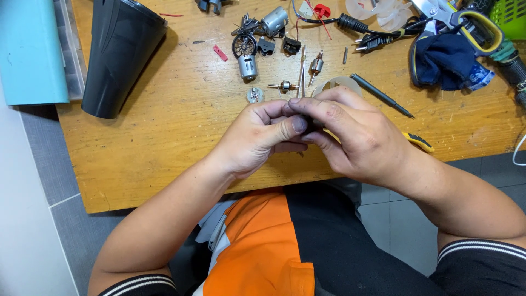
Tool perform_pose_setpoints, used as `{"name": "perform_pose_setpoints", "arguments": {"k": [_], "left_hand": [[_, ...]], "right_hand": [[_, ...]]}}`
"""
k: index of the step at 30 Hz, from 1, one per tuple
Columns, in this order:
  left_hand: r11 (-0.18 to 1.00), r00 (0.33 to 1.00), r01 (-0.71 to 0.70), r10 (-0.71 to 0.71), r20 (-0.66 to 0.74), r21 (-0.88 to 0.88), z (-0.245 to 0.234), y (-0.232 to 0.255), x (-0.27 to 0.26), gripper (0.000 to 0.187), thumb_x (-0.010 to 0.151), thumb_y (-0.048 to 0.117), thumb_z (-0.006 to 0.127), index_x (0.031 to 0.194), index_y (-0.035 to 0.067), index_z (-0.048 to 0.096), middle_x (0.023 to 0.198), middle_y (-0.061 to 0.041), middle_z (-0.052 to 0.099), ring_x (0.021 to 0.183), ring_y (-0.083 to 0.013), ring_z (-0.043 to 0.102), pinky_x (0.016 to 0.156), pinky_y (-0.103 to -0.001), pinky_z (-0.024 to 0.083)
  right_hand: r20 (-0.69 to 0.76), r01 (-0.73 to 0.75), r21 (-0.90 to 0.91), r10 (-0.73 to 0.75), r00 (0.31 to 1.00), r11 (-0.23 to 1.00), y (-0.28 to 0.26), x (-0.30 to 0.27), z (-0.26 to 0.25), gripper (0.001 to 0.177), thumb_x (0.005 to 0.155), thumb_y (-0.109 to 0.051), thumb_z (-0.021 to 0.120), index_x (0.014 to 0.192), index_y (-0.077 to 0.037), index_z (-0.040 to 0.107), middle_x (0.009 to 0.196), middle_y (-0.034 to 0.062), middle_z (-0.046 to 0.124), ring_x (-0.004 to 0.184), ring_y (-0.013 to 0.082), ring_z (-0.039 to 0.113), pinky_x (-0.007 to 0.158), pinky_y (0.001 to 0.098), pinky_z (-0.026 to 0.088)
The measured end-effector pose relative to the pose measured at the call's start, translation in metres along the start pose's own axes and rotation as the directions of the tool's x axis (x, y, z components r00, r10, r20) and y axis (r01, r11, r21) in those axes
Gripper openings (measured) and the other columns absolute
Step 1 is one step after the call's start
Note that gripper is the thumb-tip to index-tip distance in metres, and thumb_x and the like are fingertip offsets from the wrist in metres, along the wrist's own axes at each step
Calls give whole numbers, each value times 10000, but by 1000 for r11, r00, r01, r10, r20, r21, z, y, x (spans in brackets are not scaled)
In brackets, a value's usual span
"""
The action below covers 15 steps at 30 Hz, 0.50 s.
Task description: Disassembling and inspecting the internal components of a small electric motor on a workbench using pliers and a cloth.
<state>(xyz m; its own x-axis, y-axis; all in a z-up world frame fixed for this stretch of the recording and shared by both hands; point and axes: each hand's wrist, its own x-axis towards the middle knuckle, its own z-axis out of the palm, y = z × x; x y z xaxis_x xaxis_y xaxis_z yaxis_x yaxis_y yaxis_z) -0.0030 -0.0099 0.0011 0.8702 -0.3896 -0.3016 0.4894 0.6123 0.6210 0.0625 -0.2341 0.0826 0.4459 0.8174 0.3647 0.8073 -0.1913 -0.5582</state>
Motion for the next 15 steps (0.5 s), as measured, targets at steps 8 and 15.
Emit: {"name": "perform_pose_setpoints", "arguments": {"k": [8, 15], "left_hand": [[941, 976, 165, -115, -183, 294, -3, 3, -30, 395, 1018, 192, 819, 1348, -20, 770, 1146, -194, 896, 1039, -243, 883, 902, -345, 731], [110, 953, -92, 297, 56, 990, -21, 6, -49, 322, 1032, 190, 891, 1320, 85, 791, 1140, -77, 736, 957, -266, 733, 821, -434, 606]], "right_hand": [[-114, -220, -1, 219, 969, 975, -27, -36, 27, 355, 1187, -33, 640, 1498, 137, 626, 1471, 282, 766, 1305, 457, 752, 1204, 531, 630], [-87, -460, 318, 509, 857, 829, -41, -66, 62, 270, 1097, 58, 710, 1358, 113, 746, 1312, 263, 664, 1148, 315, 799, 1076, 373, 726]]}}
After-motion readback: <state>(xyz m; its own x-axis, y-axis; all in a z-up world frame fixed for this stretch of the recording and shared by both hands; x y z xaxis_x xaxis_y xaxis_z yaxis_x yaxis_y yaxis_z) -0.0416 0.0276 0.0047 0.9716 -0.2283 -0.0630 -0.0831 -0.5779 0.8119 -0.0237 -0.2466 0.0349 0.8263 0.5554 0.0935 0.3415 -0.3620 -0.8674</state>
